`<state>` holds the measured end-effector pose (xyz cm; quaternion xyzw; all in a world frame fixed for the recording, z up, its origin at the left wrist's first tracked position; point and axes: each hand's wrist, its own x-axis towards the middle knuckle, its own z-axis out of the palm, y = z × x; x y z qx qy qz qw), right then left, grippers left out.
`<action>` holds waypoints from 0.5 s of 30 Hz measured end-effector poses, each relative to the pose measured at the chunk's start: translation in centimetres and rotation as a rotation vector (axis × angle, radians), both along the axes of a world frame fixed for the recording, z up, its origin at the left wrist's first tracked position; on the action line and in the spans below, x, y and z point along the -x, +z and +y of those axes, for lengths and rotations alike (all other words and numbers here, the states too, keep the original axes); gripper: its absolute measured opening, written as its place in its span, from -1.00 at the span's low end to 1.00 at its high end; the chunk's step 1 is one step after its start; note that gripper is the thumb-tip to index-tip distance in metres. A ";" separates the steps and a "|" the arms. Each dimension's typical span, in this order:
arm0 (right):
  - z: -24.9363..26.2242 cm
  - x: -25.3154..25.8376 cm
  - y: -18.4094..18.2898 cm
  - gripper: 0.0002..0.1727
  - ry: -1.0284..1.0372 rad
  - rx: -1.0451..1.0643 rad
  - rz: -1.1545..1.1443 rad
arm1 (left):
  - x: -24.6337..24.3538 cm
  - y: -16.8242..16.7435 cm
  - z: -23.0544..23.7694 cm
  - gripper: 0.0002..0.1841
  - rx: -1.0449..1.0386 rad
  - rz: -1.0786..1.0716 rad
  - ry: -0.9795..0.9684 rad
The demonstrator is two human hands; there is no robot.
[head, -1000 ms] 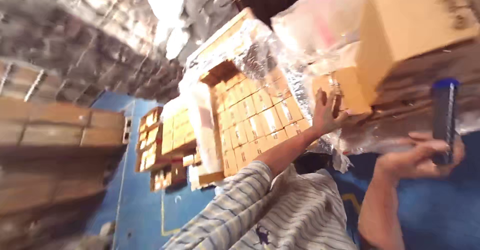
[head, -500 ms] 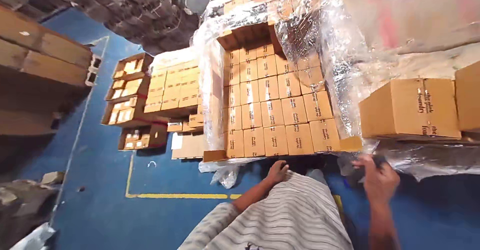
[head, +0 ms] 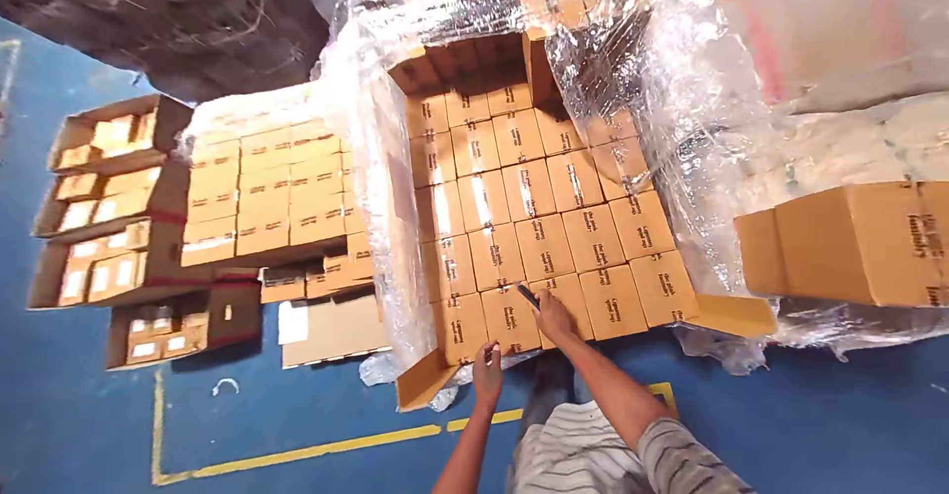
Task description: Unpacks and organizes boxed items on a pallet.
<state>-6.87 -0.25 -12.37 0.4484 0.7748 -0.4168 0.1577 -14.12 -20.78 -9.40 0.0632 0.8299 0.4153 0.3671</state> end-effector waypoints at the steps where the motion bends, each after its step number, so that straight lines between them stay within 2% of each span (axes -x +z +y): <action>1: 0.3 0.9 -1.0 -0.41 0.065 0.006 0.046 | 0.3 -0.1 0.8 -0.63 -0.013 0.016 0.027; 3: 1.6 2.1 -2.8 -0.34 0.125 -0.013 0.107 | 0.8 0.0 3.2 -0.63 -0.054 0.030 0.064; 5: 4.7 3.0 -4.0 -0.35 0.042 -0.104 0.124 | 1.4 0.0 7.2 -0.63 -0.121 0.049 0.062; 7: 10.0 3.9 -5.3 -0.33 -0.084 -0.232 0.108 | 3.0 -0.4 12.3 -0.60 -0.161 0.074 -0.027; 9: 17.6 5.1 -6.3 -0.27 -0.165 -0.320 0.103 | 5.7 -1.7 18.8 -0.54 -0.153 0.119 -0.204; 12: 31.1 8.0 -7.2 -0.22 -0.211 -0.436 0.169 | 11.2 -5.9 30.4 -0.43 -0.167 0.293 -0.461; 14: 40.3 10.5 -7.2 -0.20 -0.197 -0.438 0.184 | 15.1 -8.9 38.7 -0.41 -0.191 0.396 -0.506; 15: 44.1 11.6 -6.9 -0.18 -0.200 -0.367 0.193 | 17.0 -10.1 42.2 -0.39 -0.179 0.412 -0.512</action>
